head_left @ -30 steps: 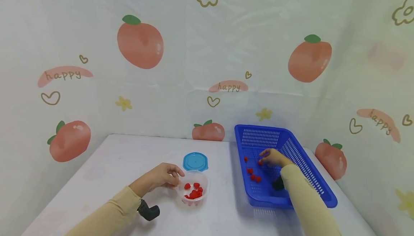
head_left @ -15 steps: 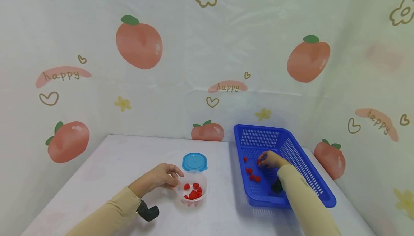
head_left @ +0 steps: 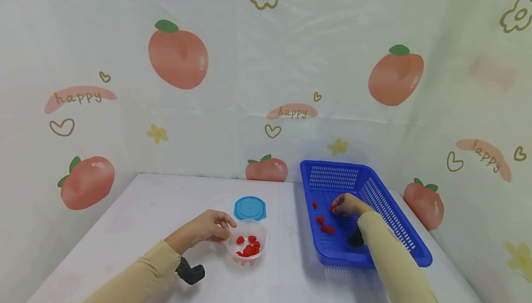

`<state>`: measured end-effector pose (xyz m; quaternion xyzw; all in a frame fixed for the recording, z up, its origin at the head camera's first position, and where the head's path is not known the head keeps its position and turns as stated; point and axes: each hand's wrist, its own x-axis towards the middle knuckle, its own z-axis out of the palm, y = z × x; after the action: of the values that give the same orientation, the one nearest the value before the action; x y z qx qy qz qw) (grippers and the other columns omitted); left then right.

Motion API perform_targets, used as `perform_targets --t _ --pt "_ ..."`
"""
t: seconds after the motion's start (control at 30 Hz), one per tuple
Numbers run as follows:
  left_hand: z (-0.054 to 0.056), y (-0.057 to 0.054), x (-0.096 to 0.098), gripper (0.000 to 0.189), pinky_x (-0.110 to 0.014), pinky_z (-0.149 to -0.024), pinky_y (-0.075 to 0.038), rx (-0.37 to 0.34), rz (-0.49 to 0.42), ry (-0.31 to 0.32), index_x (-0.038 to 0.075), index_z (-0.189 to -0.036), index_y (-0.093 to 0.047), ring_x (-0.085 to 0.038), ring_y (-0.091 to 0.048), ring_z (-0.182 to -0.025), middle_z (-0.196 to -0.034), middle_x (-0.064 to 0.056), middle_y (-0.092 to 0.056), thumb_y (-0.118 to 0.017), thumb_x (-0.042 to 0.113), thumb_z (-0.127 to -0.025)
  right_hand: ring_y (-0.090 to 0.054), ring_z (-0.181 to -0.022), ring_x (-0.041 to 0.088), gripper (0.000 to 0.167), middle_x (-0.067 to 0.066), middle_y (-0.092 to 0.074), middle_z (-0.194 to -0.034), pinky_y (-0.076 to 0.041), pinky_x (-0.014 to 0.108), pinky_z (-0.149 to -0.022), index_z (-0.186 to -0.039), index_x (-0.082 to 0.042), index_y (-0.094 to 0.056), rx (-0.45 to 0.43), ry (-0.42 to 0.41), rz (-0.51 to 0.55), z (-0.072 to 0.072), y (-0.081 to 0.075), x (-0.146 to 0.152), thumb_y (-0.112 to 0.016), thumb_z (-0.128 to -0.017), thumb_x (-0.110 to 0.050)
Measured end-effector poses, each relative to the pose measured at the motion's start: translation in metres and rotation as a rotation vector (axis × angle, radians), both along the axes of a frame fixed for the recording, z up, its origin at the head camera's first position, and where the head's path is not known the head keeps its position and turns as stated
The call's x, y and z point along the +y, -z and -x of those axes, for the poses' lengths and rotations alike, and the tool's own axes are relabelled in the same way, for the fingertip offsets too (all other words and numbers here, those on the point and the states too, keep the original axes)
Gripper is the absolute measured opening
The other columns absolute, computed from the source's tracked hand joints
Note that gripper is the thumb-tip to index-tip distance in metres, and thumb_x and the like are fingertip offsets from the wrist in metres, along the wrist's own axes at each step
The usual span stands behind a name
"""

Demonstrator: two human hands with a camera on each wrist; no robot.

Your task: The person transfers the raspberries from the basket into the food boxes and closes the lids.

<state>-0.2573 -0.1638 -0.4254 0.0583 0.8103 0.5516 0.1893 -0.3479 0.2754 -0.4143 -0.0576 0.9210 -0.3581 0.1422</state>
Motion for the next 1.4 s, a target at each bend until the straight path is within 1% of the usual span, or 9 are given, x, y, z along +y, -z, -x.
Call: perform_targets --t 0.2,0.33,0.53,0.67,0.8,0.9,1.07,1.17,1.4 --pt "0.000 0.001 0.000 0.025 -0.028 -0.068 -0.059 -0.003 0.004 -0.003 0.000 -0.107 -0.065 -0.018 -0.059 -0.070 -0.082 -0.008 -0.057 -0.071 0.002 -0.083 -0.062 -0.087 0.021 0.019 0.013 -0.066 -0.094 -0.056 0.044 -0.082 -0.103 0.011 -0.056 -0.016 -0.001 0.157 -0.001 -0.010 0.001 -0.061 -0.088 0.000" --pt "0.000 0.001 0.000 0.025 -0.028 -0.068 -0.059 -0.001 0.008 -0.002 0.000 -0.107 -0.065 -0.019 -0.059 -0.070 -0.082 -0.008 -0.058 -0.071 0.002 -0.082 -0.064 -0.092 0.021 0.024 0.011 -0.066 -0.097 -0.056 0.044 -0.086 -0.108 0.010 -0.055 0.015 0.005 0.250 0.002 -0.016 0.001 -0.062 -0.090 -0.003" --pt "0.000 0.000 0.000 0.025 -0.028 -0.067 -0.058 0.000 0.003 0.007 -0.001 -0.107 -0.065 -0.018 -0.059 -0.070 -0.082 -0.008 -0.058 -0.070 0.002 -0.083 -0.063 -0.092 0.022 0.030 0.005 -0.062 -0.095 -0.056 0.036 -0.082 -0.114 0.012 -0.053 0.084 0.002 0.307 0.006 -0.026 0.001 -0.063 -0.091 -0.005" --pt "0.000 0.000 0.001 0.025 -0.028 -0.067 -0.059 -0.001 0.001 0.010 -0.001 -0.107 -0.065 -0.018 -0.059 -0.069 -0.082 -0.008 -0.058 -0.071 0.003 -0.083 -0.063 -0.095 0.027 0.033 0.009 -0.064 -0.099 -0.056 0.035 -0.082 -0.117 0.012 -0.053 0.122 0.015 0.310 0.005 -0.037 -0.004 -0.063 -0.091 -0.006" --pt "0.000 0.000 0.001 0.025 -0.028 -0.068 -0.059 -0.001 0.002 0.013 -0.001 -0.107 -0.065 -0.018 -0.060 -0.069 -0.082 -0.008 -0.058 -0.070 0.003 -0.083 -0.063 -0.097 0.024 0.037 0.016 -0.064 -0.108 -0.056 0.036 -0.086 -0.121 0.011 -0.052 0.160 0.036 0.304 -0.001 -0.051 -0.010 -0.063 -0.092 -0.010" --pt "0.001 0.000 0.000 0.025 -0.028 -0.068 -0.059 -0.004 0.002 0.011 -0.001 -0.107 -0.065 -0.018 -0.060 -0.070 -0.082 -0.007 -0.057 -0.070 0.003 -0.083 -0.062 -0.100 0.020 0.040 0.014 -0.062 -0.111 -0.055 0.038 -0.090 -0.123 0.009 -0.050 0.172 0.044 0.320 -0.005 -0.060 -0.014 -0.063 -0.094 -0.014" --pt "0.001 0.000 0.000 0.025 -0.028 -0.068 -0.059 -0.004 0.007 0.004 0.000 -0.108 -0.065 -0.018 -0.059 -0.070 -0.082 -0.007 -0.057 -0.070 0.002 -0.083 -0.060 -0.110 0.028 0.044 0.016 -0.058 -0.118 -0.049 0.045 -0.099 -0.126 0.007 -0.049 0.212 0.028 0.365 -0.016 -0.074 -0.020 -0.063 -0.094 -0.021" --pt "0.000 0.000 0.000 0.025 -0.029 -0.068 -0.059 -0.001 0.009 0.004 -0.001 -0.108 -0.065 -0.018 -0.059 -0.070 -0.082 -0.008 -0.058 -0.070 0.002 -0.083 -0.062 -0.107 0.025 0.045 0.018 -0.057 -0.121 -0.048 0.045 -0.100 -0.126 0.005 -0.049 0.247 0.014 0.370 -0.026 -0.081 -0.025 -0.063 -0.094 -0.024" --pt "-0.001 -0.001 0.001 0.025 -0.029 -0.068 -0.059 0.001 0.015 -0.001 0.000 -0.107 -0.065 -0.018 -0.060 -0.070 -0.082 -0.008 -0.058 -0.071 0.003 -0.083 -0.062 -0.094 0.009 0.045 0.009 -0.060 -0.114 -0.053 0.028 -0.088 -0.127 0.002 -0.051 0.301 -0.011 0.399 -0.050 -0.093 -0.045 -0.065 -0.093 -0.025"
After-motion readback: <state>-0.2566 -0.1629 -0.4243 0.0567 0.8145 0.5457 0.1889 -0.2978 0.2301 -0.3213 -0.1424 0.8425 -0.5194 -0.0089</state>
